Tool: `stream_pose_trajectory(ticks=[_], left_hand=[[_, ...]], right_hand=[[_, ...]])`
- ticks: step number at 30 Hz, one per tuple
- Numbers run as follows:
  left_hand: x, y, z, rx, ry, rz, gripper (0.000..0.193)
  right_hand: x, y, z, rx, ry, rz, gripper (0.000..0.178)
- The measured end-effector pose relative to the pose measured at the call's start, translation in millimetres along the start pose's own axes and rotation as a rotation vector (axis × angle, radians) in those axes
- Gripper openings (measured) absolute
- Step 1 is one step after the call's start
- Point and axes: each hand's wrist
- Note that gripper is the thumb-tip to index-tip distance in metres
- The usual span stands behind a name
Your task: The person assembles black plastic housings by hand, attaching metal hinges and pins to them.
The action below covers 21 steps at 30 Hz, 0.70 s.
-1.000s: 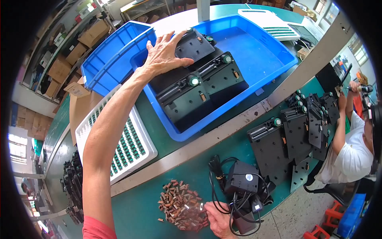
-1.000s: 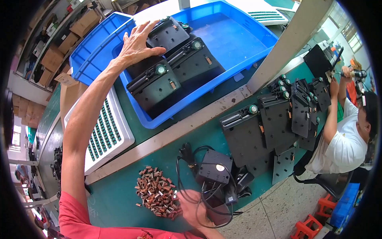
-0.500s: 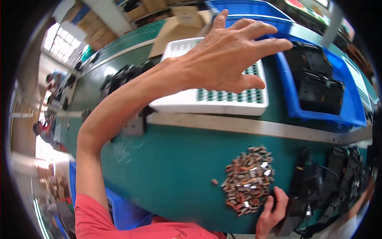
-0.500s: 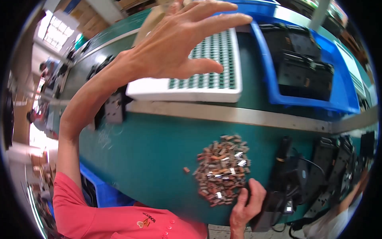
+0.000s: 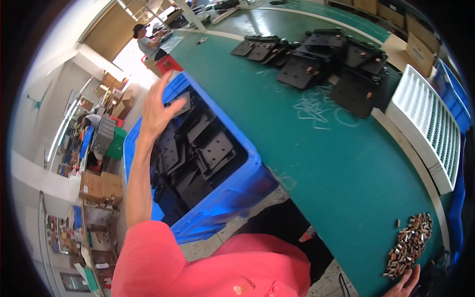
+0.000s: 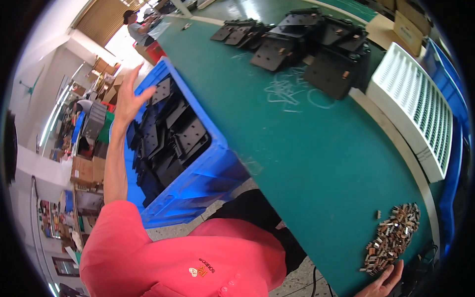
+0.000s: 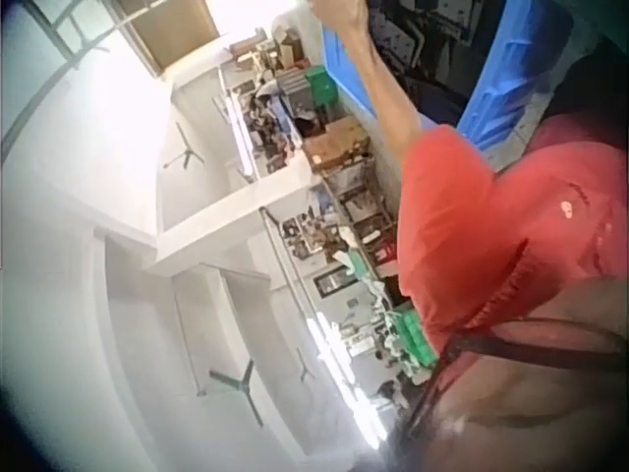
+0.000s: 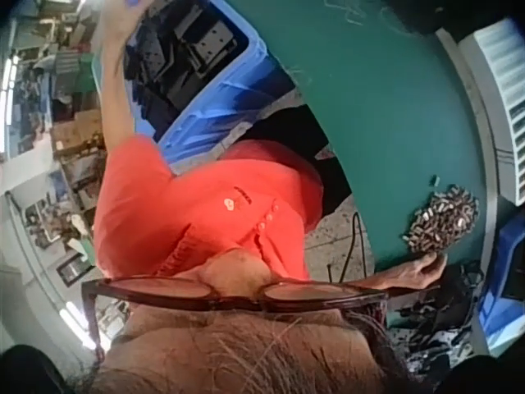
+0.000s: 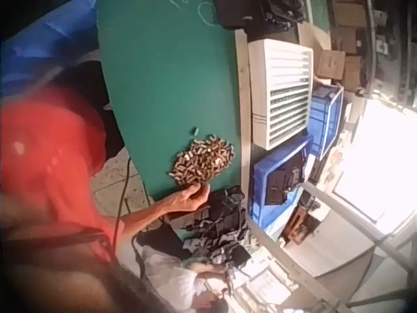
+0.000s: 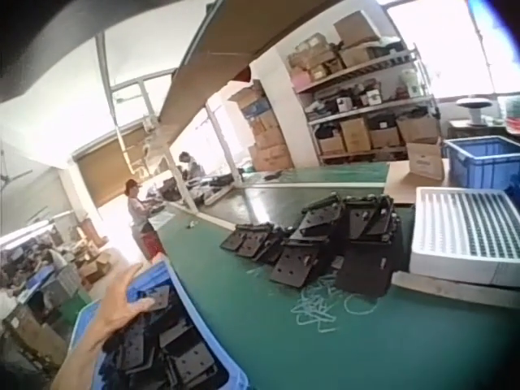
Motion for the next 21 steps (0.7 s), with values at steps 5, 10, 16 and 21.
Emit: stream_pose_trajectory(ticks=[5, 10, 16, 21], left_hand=[[156, 5, -159, 0.273, 0.674, 0.124, 0.089], [178, -19, -215, 0.282, 0.886, 0.050, 0.091], [193, -41, -165, 0.144, 0.819, 0.161, 0.085], [261, -82, -87, -0.158, 1.025, -0.103, 0.076]], right_hand=[[0, -10, 0, 0.039, -0.069, 0.096, 0.041], [4, -5, -1, 0.042, -0.087, 0.051, 0.034], [1, -4, -2, 0.019, -0.108, 0.052, 0.030], [3, -6, 1, 0.036, -0.131, 0.060, 0.029]])
Point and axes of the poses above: each hand's wrist, its own z-axis towards the middle knuckle, its own y-axis out of the back of the hand, x = y × z, and after that the axes turned 2 degrees about -x, right-handed
